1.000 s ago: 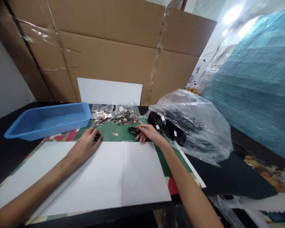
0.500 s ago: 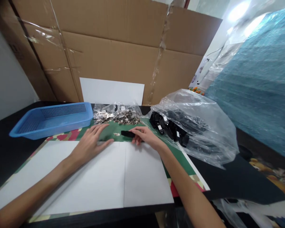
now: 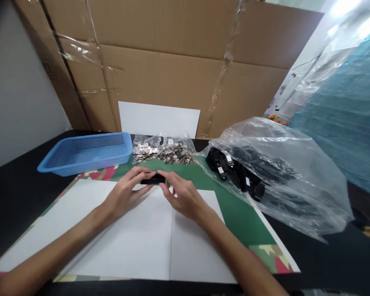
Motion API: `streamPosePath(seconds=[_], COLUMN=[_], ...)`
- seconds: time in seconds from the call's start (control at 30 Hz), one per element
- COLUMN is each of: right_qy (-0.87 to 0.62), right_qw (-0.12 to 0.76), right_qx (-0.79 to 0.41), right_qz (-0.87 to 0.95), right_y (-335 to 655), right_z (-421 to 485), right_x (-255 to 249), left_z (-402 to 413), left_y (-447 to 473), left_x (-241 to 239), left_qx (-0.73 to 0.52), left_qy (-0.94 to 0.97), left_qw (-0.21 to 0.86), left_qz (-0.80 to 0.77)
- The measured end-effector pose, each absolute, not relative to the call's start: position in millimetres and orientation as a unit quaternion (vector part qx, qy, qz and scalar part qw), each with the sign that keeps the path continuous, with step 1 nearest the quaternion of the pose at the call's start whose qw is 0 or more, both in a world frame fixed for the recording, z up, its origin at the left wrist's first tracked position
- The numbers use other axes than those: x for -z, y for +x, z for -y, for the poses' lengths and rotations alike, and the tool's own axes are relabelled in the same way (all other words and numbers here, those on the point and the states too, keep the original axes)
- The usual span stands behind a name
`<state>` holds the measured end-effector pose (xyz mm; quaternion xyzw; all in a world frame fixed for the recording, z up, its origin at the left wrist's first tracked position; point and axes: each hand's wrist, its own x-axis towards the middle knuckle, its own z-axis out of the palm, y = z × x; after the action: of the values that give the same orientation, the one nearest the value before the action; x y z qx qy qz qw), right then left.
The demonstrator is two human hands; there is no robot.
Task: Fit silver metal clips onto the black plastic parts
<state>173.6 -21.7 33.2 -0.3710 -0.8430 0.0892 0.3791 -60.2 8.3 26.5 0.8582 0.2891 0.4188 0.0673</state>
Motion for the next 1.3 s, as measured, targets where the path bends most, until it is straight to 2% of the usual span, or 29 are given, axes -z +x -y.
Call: streamPosePath(seconds=[0.3,0.43,0.63,1.0,1.3], right_qy=[-0.364,-0.349,-0.37,-0.409,-0.419], right_qw=[0.371,0.378,0.369,0.354,0.408], right_qx=[0.051,0.048,0.035,0.016,-0.053], right_qz=[0.853,0.856,0.852,0.841,0.809], right_y=[175,176,176,174,171], right_z=[21,20,19,18,15], right_x=[-30,-31,-29,-24,-16], left_z=[-3,-2,-4,-2,-1], left_y=[-59,-57,-55,-58,-57], left_x=[-34,-36,-34,-32,-32], left_qx=[-0.441,-0.444,-0.452,-0.442,-0.443], left_qy=[0.845,0.833,0.827,0.863,0.864], left_qw=[0.089,0.122,0.115,-0.046,-0.052], left_qz=[-0.289,-0.307,-0.315,-0.241,-0.233])
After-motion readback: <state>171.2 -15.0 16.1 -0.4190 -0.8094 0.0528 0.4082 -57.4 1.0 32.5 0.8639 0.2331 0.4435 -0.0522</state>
